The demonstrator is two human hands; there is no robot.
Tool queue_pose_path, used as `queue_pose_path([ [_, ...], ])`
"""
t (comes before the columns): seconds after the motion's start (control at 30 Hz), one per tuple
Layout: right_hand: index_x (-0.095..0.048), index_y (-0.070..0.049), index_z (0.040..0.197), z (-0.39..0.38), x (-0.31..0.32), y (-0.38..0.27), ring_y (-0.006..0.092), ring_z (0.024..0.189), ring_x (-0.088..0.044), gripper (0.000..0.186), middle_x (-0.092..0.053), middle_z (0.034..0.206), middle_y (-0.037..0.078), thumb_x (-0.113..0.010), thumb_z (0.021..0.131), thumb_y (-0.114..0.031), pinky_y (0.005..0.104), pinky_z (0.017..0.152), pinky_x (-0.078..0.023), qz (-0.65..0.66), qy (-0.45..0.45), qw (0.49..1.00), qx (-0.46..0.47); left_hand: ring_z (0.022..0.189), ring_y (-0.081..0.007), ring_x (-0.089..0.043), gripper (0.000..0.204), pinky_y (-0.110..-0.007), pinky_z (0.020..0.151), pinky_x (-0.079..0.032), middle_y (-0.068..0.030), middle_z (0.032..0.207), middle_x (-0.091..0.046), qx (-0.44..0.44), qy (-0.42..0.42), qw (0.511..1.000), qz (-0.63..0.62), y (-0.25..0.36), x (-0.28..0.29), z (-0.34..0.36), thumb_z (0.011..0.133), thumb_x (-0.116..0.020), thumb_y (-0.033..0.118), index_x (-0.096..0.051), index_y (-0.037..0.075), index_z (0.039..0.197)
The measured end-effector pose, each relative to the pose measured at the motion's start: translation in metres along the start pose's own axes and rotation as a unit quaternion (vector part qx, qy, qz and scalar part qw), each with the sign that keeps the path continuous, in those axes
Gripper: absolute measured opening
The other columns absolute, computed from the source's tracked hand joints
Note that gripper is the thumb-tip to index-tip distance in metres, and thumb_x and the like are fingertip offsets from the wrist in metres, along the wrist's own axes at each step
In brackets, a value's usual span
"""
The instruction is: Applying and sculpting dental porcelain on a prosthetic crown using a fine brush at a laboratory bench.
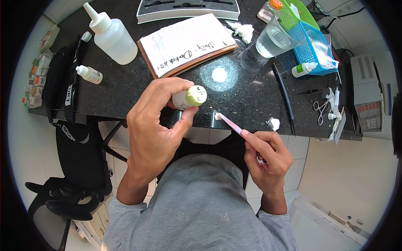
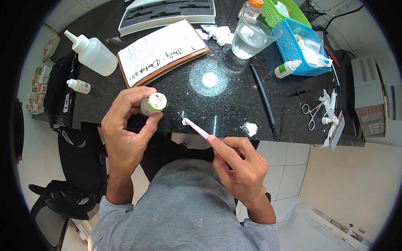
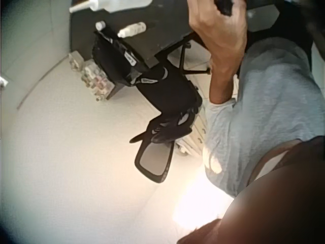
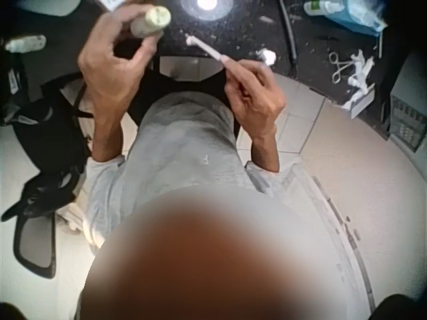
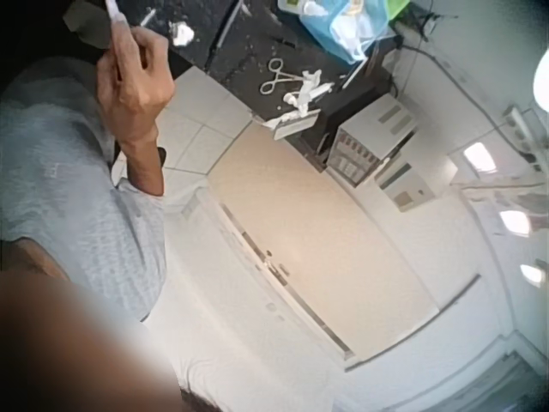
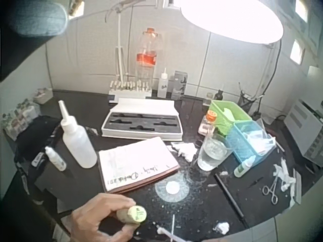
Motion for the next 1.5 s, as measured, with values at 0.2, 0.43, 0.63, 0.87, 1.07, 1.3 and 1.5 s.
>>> queue_pose_path([
  [0.2, -0.065, 0.004, 0.116, 0.02, 0.015, -0.005, 0.0126, 0.06, -0.057, 0.026, -0.063, 0.08, 0.009, -0.064, 0.091, 0.0, 0.0245, 0.046, -0.042, 0.041, 0.054, 0.997, -0.02, 0.091, -0.015, -0.066, 0.036, -0.025, 0.072, -0.054, -0.0081, 0.101, -0.067, -0.01, -0.045, 0.999, 0.022, 0.013, -0.009, -0.006, 0.071, -0.08, -0.003, -0.069, 0.004, 0.104],
  [0.43, -0.071, -0.004, 0.105, 0.065, -0.025, -0.001, 0.0143, 0.067, -0.061, 0.03, -0.066, 0.088, 0.008, -0.081, 0.08, -0.016, 0.0295, 0.056, -0.048, 0.132, -0.046, 0.985, -0.1, 0.084, -0.014, -0.067, 0.034, -0.024, 0.068, -0.056, -0.0093, 0.1, -0.067, 0.002, -0.068, 0.996, -0.065, 0.013, -0.017, -0.008, 0.074, -0.079, 0.001, -0.071, 0.002, 0.107],
  [0.63, -0.07, 0.0, 0.096, 0.072, -0.027, -0.01, 0.0216, 0.073, -0.069, 0.012, -0.069, 0.089, 0.012, -0.072, 0.086, -0.006, 0.0317, 0.059, -0.053, 0.116, 0.003, 0.993, 0.009, 0.084, -0.0117, -0.066, 0.035, -0.023, 0.068, -0.055, -0.0087, 0.098, -0.068, 0.044, -0.109, 0.985, -0.13, 0.003, -0.02, -0.003, 0.074, -0.077, -0.001, -0.072, 0.001, 0.109],
  [0.87, -0.073, -0.001, 0.101, 0.086, 0.006, -0.007, 0.0169, 0.058, -0.059, 0.015, -0.061, 0.075, 0.009, -0.069, 0.089, -0.01, 0.0306, 0.051, -0.045, 0.062, -0.028, 0.998, -0.004, 0.101, -0.0186, -0.067, 0.037, -0.028, 0.086, -0.059, -0.0131, 0.116, -0.064, 0.04, -0.107, 0.978, -0.174, -0.005, -0.018, -0.007, 0.077, -0.07, -0.011, -0.069, 0.001, 0.112],
  [1.07, -0.075, -0.002, 0.097, 0.068, 0.043, -0.036, 0.0139, 0.056, -0.06, 0.023, -0.063, 0.071, 0.006, -0.08, 0.075, -0.008, 0.0254, 0.046, -0.043, -0.057, -0.064, 0.993, 0.077, 0.105, -0.0208, -0.067, 0.036, -0.031, 0.092, -0.058, -0.0147, 0.119, -0.064, 0.095, -0.093, 0.97, -0.204, -0.01, -0.022, -0.008, 0.078, -0.068, -0.013, -0.066, -0.001, 0.112],
  [1.3, -0.075, -0.007, 0.09, 0.078, 0.03, -0.061, 0.0125, 0.054, -0.061, 0.023, -0.064, 0.07, 0.005, -0.082, 0.068, -0.005, 0.0248, 0.043, -0.043, -0.128, -0.123, 0.972, 0.154, 0.103, -0.0186, -0.067, 0.034, -0.029, 0.086, -0.058, -0.0126, 0.114, -0.066, 0.057, -0.08, 0.986, -0.132, -0.004, -0.016, -0.007, 0.079, -0.07, -0.009, -0.068, 0.002, 0.11],
  [1.5, -0.074, -0.007, 0.091, 0.085, 0.029, -0.064, 0.0129, 0.054, -0.06, 0.024, -0.063, 0.071, 0.004, -0.082, 0.068, -0.006, 0.026, 0.043, -0.042, -0.126, -0.145, 0.964, 0.183, 0.099, -0.0164, -0.067, 0.041, -0.026, 0.077, -0.056, -0.0118, 0.111, -0.067, 0.03, -0.095, 0.993, -0.063, 0.0, -0.011, -0.007, 0.075, -0.071, -0.009, -0.07, 0.005, 0.113],
])
Point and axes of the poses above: each hand's wrist, its own z-axis towards the middle knuckle, its own x-axis out of the back of the hand, y = z × x, the point moved 10 cm from there along z, towards the middle knuckle
